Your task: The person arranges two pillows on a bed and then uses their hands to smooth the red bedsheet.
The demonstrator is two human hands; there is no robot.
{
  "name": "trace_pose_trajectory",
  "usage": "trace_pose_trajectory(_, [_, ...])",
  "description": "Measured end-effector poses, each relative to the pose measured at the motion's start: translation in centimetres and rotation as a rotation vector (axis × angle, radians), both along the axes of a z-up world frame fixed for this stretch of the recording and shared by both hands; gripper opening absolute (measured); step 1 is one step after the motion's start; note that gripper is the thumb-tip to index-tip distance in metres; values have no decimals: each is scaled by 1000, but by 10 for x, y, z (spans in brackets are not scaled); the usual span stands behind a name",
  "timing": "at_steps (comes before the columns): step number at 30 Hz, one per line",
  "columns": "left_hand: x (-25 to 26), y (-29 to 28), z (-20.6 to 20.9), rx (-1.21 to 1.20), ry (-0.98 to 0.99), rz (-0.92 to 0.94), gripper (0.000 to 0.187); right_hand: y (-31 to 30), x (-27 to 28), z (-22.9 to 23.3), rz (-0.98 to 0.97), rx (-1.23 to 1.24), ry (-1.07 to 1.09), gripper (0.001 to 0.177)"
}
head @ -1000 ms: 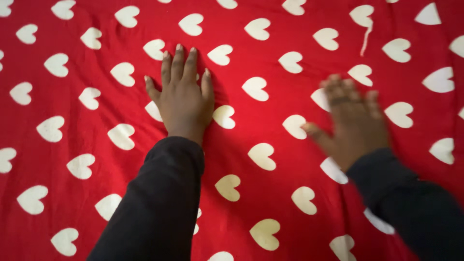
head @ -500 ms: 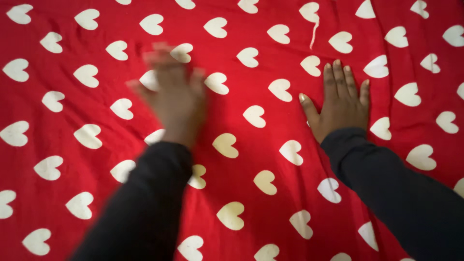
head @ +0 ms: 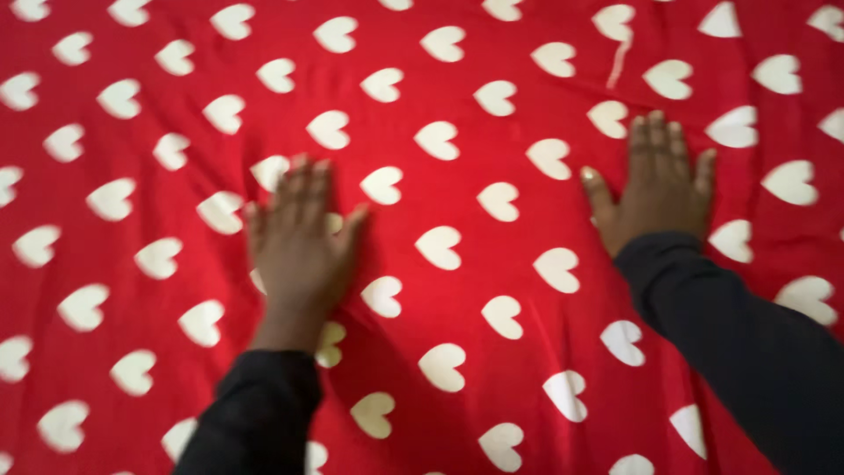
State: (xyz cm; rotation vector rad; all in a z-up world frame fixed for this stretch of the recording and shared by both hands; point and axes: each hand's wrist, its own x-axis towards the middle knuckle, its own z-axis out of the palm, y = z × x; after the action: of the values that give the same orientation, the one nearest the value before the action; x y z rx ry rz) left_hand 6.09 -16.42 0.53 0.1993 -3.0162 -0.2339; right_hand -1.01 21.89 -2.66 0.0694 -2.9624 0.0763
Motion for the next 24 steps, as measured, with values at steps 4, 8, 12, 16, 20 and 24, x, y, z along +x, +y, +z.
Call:
trace_pose_trajectory(4, [62,-89,9,-38,-2,147,77,7,3,-6,37,-32,13,86])
trace_pose_trajectory(8, [87,-107,6,-47,-47,453,75,13,1,-19,47,-35,65,85])
trace_pose_trajectory(12, [38,-20,-15,-90,377,269,67,17,1,-20,54,-2,69,84])
trace_pose_trajectory(16, [-22,132,0,362,225,-28,57,14,0,-17,57,-26,50,84])
trace_pose_trajectory(20, [-44,178,8,106,89,-192,65,12,3,-8,46,-46,19,84])
trace_pose_trajectory(24, [-49,156,-4,101,38,-204,74,9,2,-8,40,-48,19,85])
